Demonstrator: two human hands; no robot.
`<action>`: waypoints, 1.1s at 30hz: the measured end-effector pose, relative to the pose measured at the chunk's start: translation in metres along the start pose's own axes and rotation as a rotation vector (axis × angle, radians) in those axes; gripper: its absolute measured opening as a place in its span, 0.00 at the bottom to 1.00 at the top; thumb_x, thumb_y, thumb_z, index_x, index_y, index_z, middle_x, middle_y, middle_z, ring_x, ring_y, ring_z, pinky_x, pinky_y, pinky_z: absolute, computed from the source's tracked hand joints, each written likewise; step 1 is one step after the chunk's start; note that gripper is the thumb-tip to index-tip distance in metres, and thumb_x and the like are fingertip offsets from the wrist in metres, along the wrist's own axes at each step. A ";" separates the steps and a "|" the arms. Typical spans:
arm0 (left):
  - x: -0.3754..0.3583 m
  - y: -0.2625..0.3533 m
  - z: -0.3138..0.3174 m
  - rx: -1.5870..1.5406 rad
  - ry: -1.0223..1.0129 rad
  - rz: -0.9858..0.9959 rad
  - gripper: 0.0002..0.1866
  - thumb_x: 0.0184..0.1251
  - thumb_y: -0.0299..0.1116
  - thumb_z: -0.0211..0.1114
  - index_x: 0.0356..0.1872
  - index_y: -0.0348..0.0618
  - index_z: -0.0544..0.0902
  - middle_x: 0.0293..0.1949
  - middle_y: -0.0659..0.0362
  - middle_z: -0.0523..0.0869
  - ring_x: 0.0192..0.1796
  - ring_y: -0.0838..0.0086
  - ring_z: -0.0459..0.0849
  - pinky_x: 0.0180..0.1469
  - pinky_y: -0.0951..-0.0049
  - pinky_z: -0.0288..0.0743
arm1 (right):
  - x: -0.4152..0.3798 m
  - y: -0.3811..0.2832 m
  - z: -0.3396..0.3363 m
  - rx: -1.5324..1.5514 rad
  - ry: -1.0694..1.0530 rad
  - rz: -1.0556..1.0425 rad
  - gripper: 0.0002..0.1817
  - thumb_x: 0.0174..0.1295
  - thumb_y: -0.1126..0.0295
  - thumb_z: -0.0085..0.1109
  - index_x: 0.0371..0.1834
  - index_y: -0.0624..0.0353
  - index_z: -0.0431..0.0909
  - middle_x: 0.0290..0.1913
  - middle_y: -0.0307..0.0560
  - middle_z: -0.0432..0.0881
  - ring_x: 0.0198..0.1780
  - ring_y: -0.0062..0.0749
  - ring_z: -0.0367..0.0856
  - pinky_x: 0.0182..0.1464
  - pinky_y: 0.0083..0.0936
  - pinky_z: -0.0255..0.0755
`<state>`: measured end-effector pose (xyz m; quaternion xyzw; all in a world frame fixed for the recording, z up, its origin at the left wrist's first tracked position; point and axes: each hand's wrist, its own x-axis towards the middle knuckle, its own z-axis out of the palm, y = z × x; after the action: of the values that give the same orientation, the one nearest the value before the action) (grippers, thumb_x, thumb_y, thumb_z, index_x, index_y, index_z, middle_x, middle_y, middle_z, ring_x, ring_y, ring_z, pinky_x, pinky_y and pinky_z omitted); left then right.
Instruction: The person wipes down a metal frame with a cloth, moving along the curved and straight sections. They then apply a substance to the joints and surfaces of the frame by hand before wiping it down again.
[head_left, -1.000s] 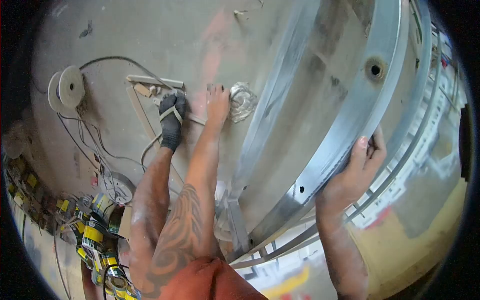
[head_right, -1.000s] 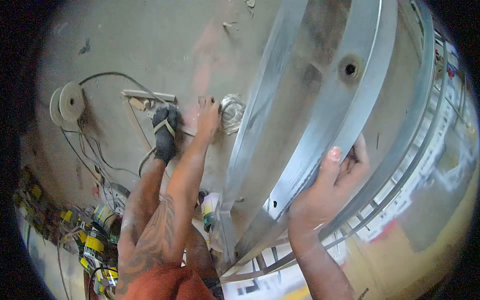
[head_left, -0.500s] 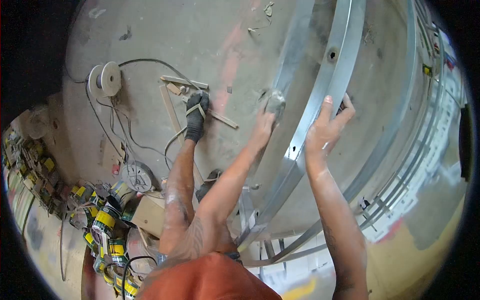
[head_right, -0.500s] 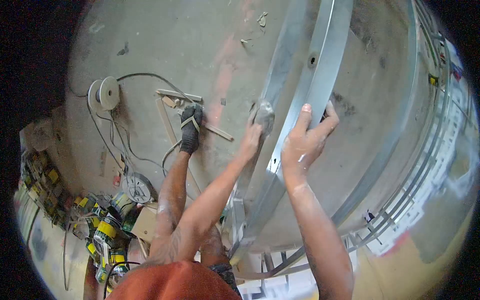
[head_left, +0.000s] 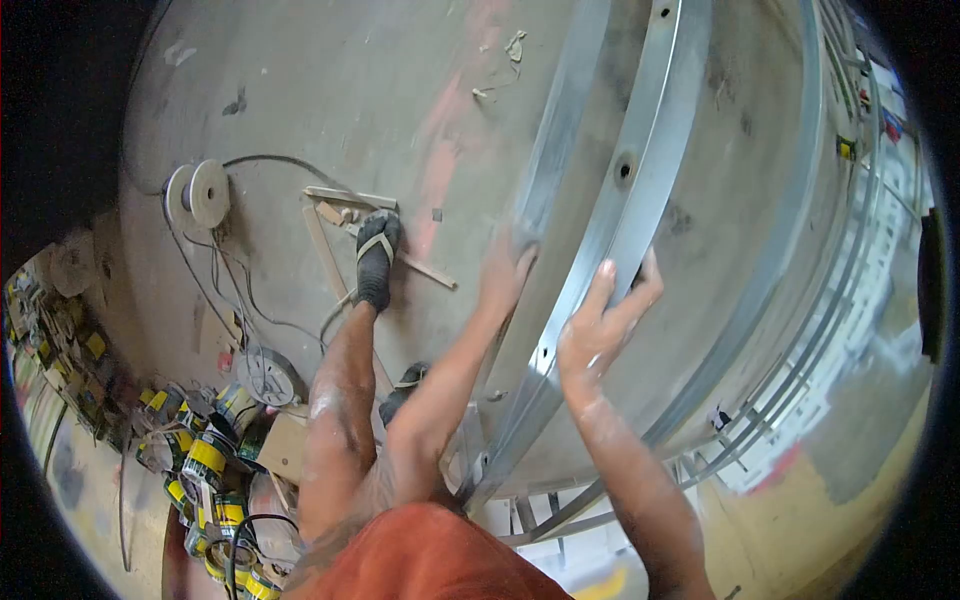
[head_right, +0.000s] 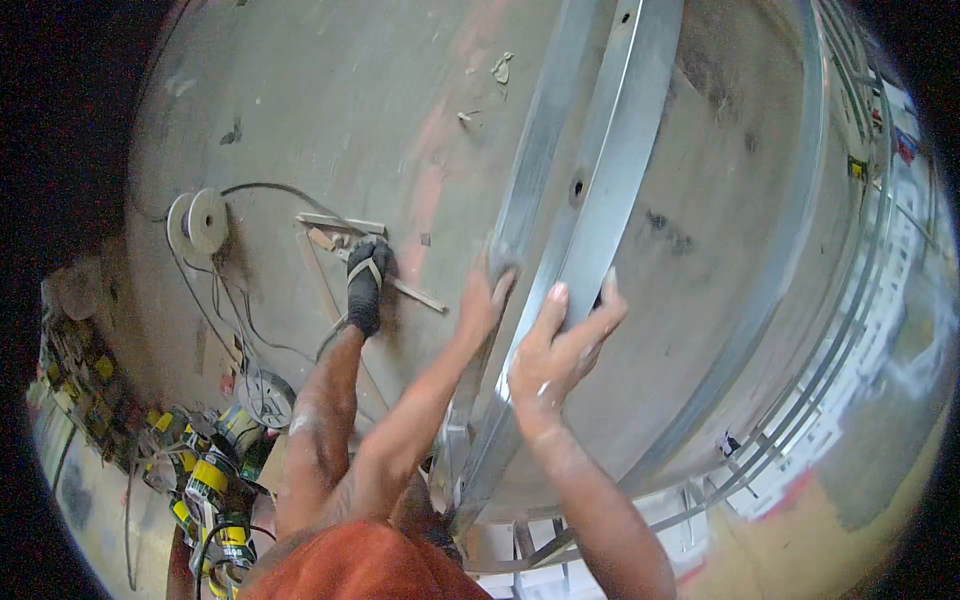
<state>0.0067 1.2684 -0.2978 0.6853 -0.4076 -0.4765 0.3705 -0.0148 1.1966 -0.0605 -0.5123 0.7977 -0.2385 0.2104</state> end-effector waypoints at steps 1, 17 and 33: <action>0.052 0.038 -0.002 0.053 -0.085 -0.111 0.40 0.71 0.48 0.65 0.75 0.34 0.62 0.64 0.31 0.75 0.62 0.37 0.76 0.63 0.49 0.72 | -0.003 0.001 0.000 0.001 -0.002 0.002 0.29 0.74 0.67 0.51 0.72 0.71 0.56 0.63 0.67 0.68 0.63 0.60 0.72 0.63 0.49 0.67; 0.400 0.146 0.061 0.762 0.082 0.918 0.19 0.62 0.34 0.67 0.52 0.34 0.84 0.74 0.44 0.67 0.77 0.33 0.57 0.71 0.34 0.63 | -0.010 0.011 -0.001 -0.064 -0.079 0.099 0.33 0.74 0.67 0.47 0.76 0.73 0.50 0.69 0.67 0.57 0.70 0.55 0.60 0.71 0.51 0.56; -0.265 -0.078 -0.052 -0.105 -0.138 -0.319 0.34 0.73 0.36 0.63 0.77 0.38 0.64 0.78 0.39 0.60 0.80 0.46 0.58 0.80 0.59 0.51 | 0.001 0.008 0.003 -0.018 0.089 -0.135 0.25 0.75 0.63 0.52 0.66 0.69 0.62 0.59 0.66 0.72 0.58 0.61 0.76 0.59 0.49 0.70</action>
<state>0.0164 1.5468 -0.2609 0.6867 -0.2929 -0.5955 0.2968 -0.0188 1.1978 -0.0678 -0.5559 0.7720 -0.2675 0.1534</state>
